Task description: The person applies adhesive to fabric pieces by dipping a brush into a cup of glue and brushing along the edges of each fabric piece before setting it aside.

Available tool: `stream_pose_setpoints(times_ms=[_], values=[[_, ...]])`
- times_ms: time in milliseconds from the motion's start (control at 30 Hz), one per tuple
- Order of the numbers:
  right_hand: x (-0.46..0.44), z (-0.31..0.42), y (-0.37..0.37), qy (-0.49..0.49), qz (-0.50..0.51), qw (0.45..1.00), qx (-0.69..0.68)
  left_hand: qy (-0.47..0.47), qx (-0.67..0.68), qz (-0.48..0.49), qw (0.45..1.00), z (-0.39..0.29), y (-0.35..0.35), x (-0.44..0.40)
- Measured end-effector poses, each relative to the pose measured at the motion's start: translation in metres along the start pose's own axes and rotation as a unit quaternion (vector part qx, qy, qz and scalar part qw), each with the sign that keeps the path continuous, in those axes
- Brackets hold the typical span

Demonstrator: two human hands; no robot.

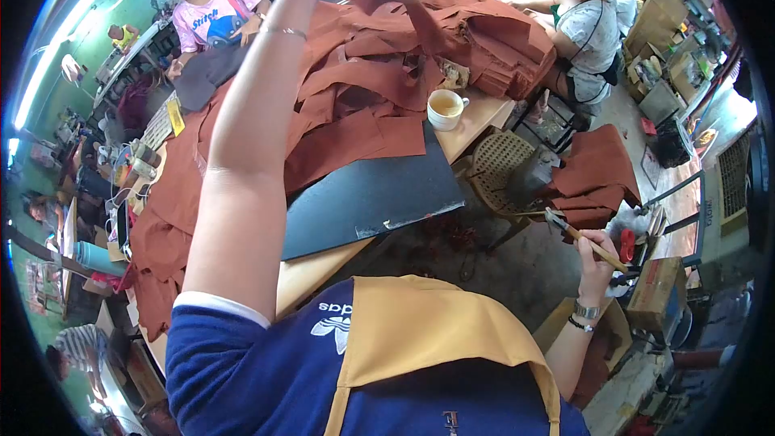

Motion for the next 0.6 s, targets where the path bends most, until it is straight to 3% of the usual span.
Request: stream_pose_setpoints(times_ms=[33,133,167,200,233,267,300,333,367,400,433,500,600], values=[[0.002,-0.005,0.004,-0.005,-0.007,1.0,0.001,-0.044,0.031,-0.036,0.998,0.026,0.004,-0.004],[0.0,-0.017,0.007,-0.012,0.001,1.0,0.017,0.136,-0.09,-0.01,0.987,0.14,0.02,0.045],[-0.004,-0.02,0.005,-0.013,0.01,1.0,0.025,0.159,-0.199,-0.014,0.967,0.145,0.031,0.074],[-0.008,-0.024,0.001,-0.017,0.019,0.999,0.029,0.216,-0.195,0.011,0.957,0.173,0.036,0.099],[-0.012,-0.022,-0.004,-0.016,0.024,0.999,0.026,0.319,-0.174,0.066,0.929,0.159,0.035,0.138],[-0.017,-0.019,-0.012,-0.014,0.031,0.999,0.023,0.351,-0.148,0.069,0.922,0.188,0.04,0.161],[-0.023,-0.017,-0.023,-0.012,0.043,0.999,0.018,0.329,-0.189,0.083,0.922,0.239,0.049,0.174],[-0.028,-0.023,-0.03,-0.005,0.061,0.998,0.013,0.276,-0.223,0.134,0.925,0.217,0.047,0.188],[-0.035,-0.024,-0.036,0.003,0.076,0.997,0.029,0.165,-0.195,0.173,0.951,0.19,0.048,0.202],[-0.042,-0.022,-0.045,0.013,0.097,0.994,0.04,0.078,-0.275,0.205,0.936,0.149,0.052,0.224],[-0.048,-0.02,-0.06,0.025,0.122,0.991,0.049,0.066,-0.291,0.277,0.913,0.111,0.064,0.244],[-0.06,-0.018,-0.088,0.027,0.15,0.988,-0.018,-0.032,-0.207,0.43,0.878,0.061,0.091,0.288],[-0.074,-0.039,-0.121,-0.113,0.142,0.98,-0.076,0.045,-0.281,0.455,0.844,0.024,0.183,0.323]])
Point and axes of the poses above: each hand's wrist, its own x-axis away from the middle knuckle, its own y-axis out of the back of the hand, z = x × y, the point moved 9 cm from there along -x, towards the middle knuckle, and after that the axes turned 4 degrees about -x, right-handed, at the moved point
